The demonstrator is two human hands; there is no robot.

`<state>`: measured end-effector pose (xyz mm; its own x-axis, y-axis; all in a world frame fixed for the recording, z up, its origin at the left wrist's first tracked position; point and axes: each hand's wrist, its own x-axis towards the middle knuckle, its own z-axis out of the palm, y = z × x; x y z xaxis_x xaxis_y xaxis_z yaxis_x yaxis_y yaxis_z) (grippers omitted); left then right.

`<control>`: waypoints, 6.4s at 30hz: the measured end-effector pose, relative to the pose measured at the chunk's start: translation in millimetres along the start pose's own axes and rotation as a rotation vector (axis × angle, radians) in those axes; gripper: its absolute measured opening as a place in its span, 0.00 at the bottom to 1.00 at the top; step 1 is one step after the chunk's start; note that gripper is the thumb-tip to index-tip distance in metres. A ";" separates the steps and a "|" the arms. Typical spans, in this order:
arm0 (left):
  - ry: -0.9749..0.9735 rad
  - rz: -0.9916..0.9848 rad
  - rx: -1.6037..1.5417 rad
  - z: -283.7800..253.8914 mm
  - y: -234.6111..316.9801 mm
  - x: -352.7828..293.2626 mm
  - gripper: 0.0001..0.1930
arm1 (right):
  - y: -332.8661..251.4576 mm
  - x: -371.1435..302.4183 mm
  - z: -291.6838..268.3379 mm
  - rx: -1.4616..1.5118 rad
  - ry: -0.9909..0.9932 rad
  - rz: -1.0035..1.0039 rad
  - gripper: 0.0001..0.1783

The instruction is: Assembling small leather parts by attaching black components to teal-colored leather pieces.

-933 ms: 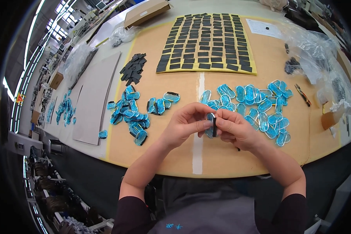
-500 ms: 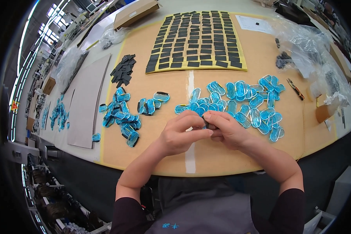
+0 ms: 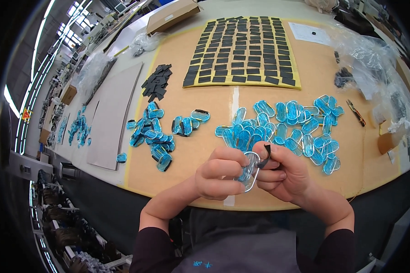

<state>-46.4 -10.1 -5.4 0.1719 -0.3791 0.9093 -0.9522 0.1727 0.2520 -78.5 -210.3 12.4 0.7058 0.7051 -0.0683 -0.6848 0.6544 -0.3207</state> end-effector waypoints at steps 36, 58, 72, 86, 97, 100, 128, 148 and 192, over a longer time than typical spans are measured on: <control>0.083 -1.092 -0.552 -25.4 -25.1 -12.3 0.08 | -18.7 23.3 -23.3 -0.835 0.238 -0.259 0.12; -0.271 -0.843 -0.227 -24.9 -13.6 -8.0 0.07 | -20.1 22.2 -44.0 -0.427 0.094 0.168 0.08; -0.055 -1.085 -0.493 -29.1 -9.2 -10.6 0.07 | -18.6 20.7 -20.6 -0.986 0.124 -0.084 0.07; -0.013 -1.175 -0.568 -16.9 -8.6 -9.1 0.12 | -8.7 18.3 -18.5 -1.174 0.234 -0.232 0.05; -0.106 -0.928 -0.296 -6.2 -8.4 -16.5 0.11 | 2.3 19.1 -21.9 -1.411 0.318 -0.361 0.01; -0.111 -0.874 -0.241 -3.7 -7.7 -17.0 0.10 | 3.7 19.0 -23.8 -1.381 0.333 -0.394 0.01; -0.053 -0.900 0.004 14.0 -6.3 -23.9 0.07 | 13.6 26.3 -39.9 -1.181 0.419 -0.355 0.05; -0.493 -0.895 0.691 -90.9 -42.6 -26.5 0.17 | -32.9 27.0 -55.5 -0.292 0.265 -0.168 0.09; -0.328 -1.167 -0.413 -26.2 -12.9 -14.2 0.06 | -5.7 23.6 -28.3 -1.199 0.260 -0.197 0.09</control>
<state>-29.9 16.9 -12.9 0.7222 -0.6911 -0.0284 -0.1210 -0.1667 0.9786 -52.8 -205.1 -14.1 0.8862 0.4592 -0.0623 -0.0618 -0.0161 -0.9980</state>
